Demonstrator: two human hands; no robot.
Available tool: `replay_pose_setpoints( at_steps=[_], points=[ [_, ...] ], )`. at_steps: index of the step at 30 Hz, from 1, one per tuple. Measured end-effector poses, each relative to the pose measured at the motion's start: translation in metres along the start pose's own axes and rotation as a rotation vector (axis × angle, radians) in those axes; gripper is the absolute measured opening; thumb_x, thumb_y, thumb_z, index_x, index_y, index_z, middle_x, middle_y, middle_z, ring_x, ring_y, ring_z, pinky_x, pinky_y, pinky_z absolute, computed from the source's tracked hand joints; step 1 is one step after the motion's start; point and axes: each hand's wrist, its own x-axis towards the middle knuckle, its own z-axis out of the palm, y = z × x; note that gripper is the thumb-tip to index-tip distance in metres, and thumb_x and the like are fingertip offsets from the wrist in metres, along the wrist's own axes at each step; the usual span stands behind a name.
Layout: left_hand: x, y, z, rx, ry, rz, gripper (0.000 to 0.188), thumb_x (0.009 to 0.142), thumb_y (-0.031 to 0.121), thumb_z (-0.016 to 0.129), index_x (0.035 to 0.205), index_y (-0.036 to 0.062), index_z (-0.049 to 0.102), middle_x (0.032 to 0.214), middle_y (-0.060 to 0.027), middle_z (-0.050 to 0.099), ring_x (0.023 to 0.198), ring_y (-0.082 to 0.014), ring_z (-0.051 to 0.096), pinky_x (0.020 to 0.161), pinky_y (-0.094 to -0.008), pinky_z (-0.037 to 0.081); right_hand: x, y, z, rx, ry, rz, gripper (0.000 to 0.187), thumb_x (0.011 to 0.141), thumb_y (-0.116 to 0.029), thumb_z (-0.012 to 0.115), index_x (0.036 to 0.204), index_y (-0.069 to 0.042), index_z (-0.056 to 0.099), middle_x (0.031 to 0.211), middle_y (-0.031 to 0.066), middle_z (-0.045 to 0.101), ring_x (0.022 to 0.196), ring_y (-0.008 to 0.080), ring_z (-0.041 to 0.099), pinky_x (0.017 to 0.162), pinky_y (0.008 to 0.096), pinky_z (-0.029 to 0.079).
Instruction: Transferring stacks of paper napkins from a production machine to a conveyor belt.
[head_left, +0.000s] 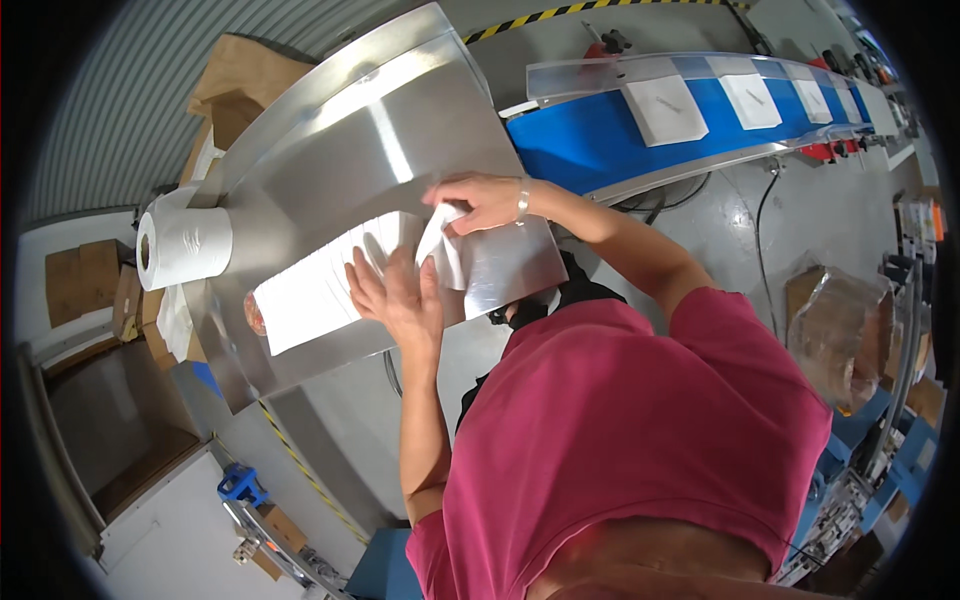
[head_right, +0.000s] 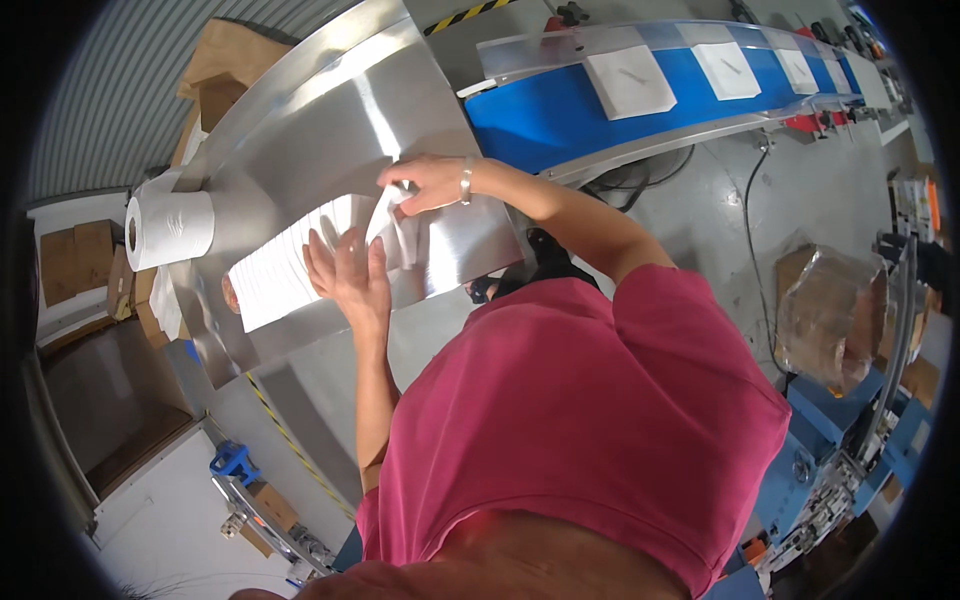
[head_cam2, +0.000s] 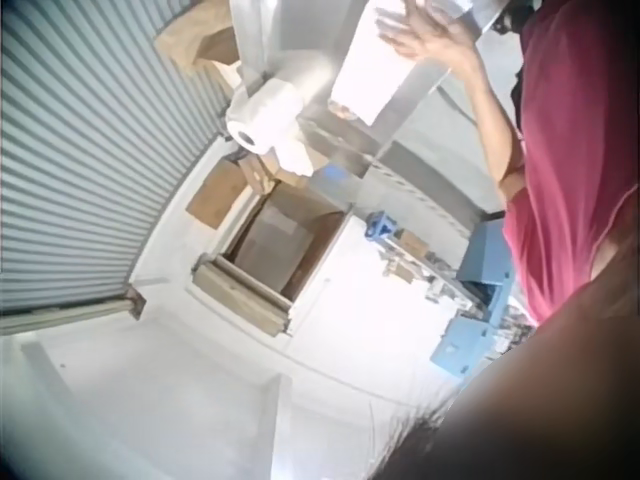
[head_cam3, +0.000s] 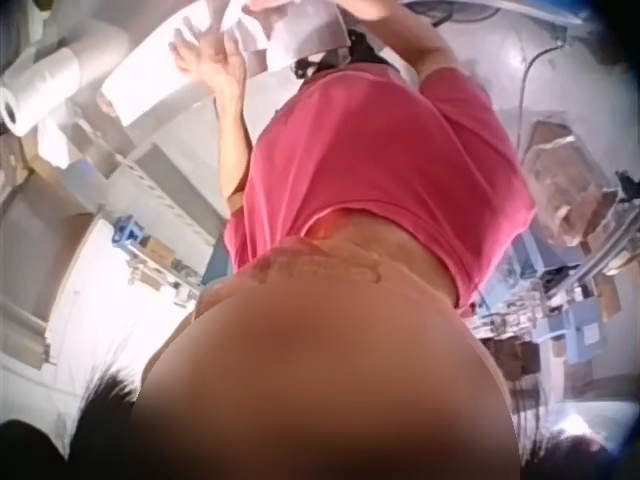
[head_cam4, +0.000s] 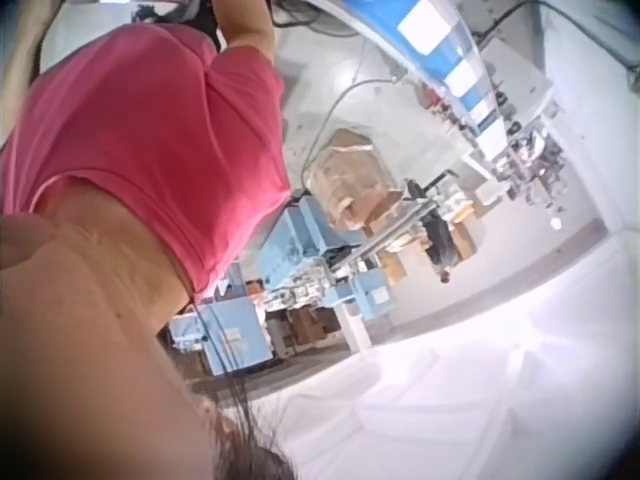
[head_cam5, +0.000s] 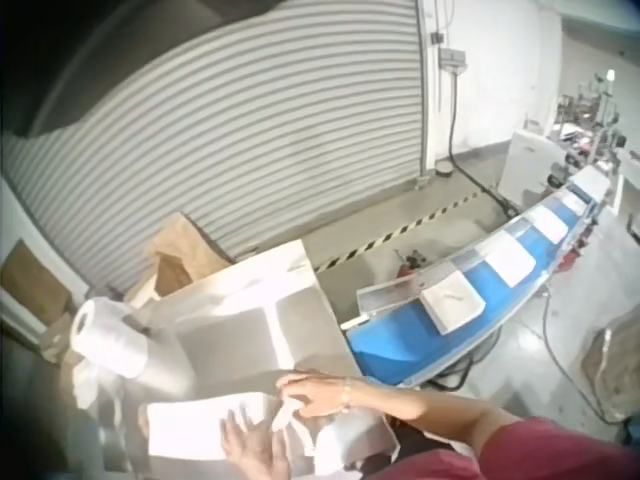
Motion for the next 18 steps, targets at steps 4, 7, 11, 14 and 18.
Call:
replay_pose_setpoints(
  at_steps=[4,7,11,14,18],
  points=[
    [-0.003,-0.010,0.009,0.031,0.048,-0.026,0.047,0.083,0.018,0.064,0.126,0.0047,0.051,0.141,-0.0202,0.032,0.132,-0.0411,0.025,0.105,-0.0539,0.021,-0.042,0.064,-0.007,0.398,0.221,0.387,0.051,0.079,-0.041,0.072,0.105,-0.001,0.055,0.090,0.0088,0.062,0.079,0.0131,0.056,0.067,0.0287,0.046],
    [-0.004,-0.013,0.007,0.058,0.044,-0.001,0.047,0.081,0.010,0.065,0.125,0.0049,0.052,0.139,-0.0180,0.036,0.131,-0.0386,0.028,0.105,-0.0525,0.022,-0.080,0.064,-0.052,-0.019,0.471,0.705,0.048,0.076,-0.042,0.074,0.090,0.001,0.061,0.081,0.0108,0.064,0.071,0.0135,0.058,0.062,0.0299,0.048],
    [-0.004,-0.016,0.007,0.041,0.089,0.068,0.045,0.080,0.004,0.063,0.123,0.0048,0.053,0.136,-0.0157,0.041,0.129,-0.0376,0.033,0.104,-0.0501,0.024,-0.129,0.098,-0.096,-0.069,0.845,0.784,0.062,0.071,-0.046,0.076,0.108,0.000,0.060,0.093,0.0164,0.067,0.082,0.0235,0.065,0.073,0.0322,0.051],
    [-0.005,-0.018,0.009,0.016,0.106,0.091,0.042,0.080,0.002,0.063,0.122,0.0059,0.055,0.134,-0.0156,0.043,0.127,-0.0377,0.035,0.102,-0.0502,0.027,-0.149,0.104,-0.117,-0.630,0.927,0.836,0.074,0.066,-0.047,0.079,0.120,-0.004,0.052,0.110,0.0170,0.062,0.098,0.0334,0.060,0.085,0.0379,0.048],
    [-0.007,-0.019,0.008,-0.003,0.123,0.094,0.039,0.079,0.002,0.062,0.118,0.0086,0.060,0.132,-0.0152,0.044,0.125,-0.0381,0.036,0.102,-0.0505,0.028,-0.134,0.080,-0.108,-0.878,0.938,0.449,0.061,0.075,-0.035,0.076,0.123,-0.007,0.051,0.118,0.0149,0.058,0.104,0.0321,0.057,0.091,0.0408,0.045]
  ],
)
